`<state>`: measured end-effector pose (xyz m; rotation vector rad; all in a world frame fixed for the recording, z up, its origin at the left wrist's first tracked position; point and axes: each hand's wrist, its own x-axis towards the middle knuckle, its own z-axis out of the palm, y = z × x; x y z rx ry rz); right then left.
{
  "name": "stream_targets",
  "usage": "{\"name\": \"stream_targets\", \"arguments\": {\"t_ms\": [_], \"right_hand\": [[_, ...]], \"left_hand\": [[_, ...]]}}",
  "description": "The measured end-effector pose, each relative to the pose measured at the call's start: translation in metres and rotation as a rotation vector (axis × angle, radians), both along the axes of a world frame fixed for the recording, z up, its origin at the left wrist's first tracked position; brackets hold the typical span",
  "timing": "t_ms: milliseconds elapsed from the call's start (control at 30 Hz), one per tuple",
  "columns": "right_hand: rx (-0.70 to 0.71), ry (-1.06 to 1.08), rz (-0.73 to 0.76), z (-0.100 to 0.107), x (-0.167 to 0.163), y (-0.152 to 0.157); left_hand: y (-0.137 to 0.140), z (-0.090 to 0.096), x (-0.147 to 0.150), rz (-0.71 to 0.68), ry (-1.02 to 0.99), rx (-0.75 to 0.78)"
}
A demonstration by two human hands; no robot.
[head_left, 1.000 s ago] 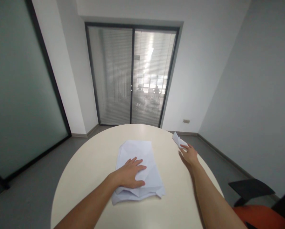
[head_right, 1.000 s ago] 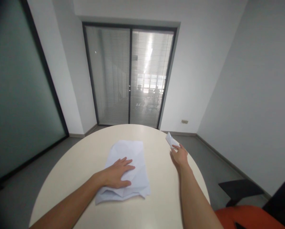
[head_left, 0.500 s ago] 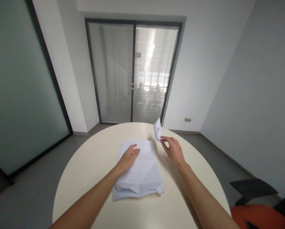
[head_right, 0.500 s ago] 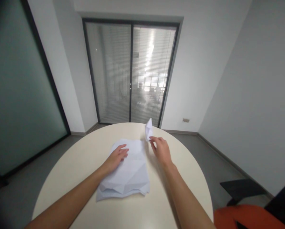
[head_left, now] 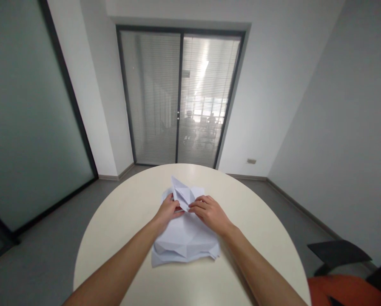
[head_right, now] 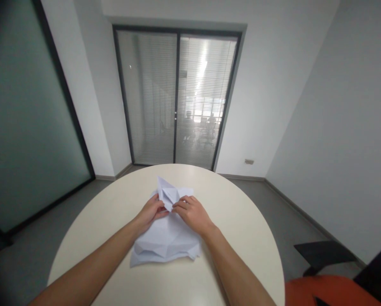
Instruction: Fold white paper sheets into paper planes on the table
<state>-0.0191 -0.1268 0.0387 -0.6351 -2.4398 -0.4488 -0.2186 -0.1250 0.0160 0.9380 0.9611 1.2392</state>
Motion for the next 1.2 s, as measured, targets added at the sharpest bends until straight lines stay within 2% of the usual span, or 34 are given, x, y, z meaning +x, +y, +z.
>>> {"name": "stream_targets", "arguments": {"t_ms": [133, 233, 433, 567, 733, 1000, 1200], "right_hand": [[0.019, -0.008, -0.028, -0.002, 0.002, 0.005], [0.026, 0.01, -0.062, -0.003, 0.004, 0.008], [-0.015, 0.072, -0.101, -0.01, 0.008, 0.014], [-0.031, 0.068, -0.127, -0.008, 0.009, 0.011], [-0.166, 0.14, -0.125, -0.001, 0.004, 0.003], [-0.353, 0.412, -0.153, -0.012, 0.0, 0.008], [-0.447, 0.482, -0.224, -0.013, -0.001, 0.009]], "left_hand": [[0.006, -0.004, -0.001, 0.048, -0.063, -0.021], [0.012, -0.008, -0.001, 0.109, -0.039, -0.008], [0.012, -0.007, -0.002, 0.153, 0.03, 0.048], [0.011, -0.005, -0.004, 0.163, 0.065, 0.065], [0.01, -0.003, -0.002, 0.168, 0.073, 0.132], [0.008, 0.002, 0.002, 0.162, 0.063, 0.221], [0.006, 0.002, 0.003, 0.128, 0.049, 0.207]]}}
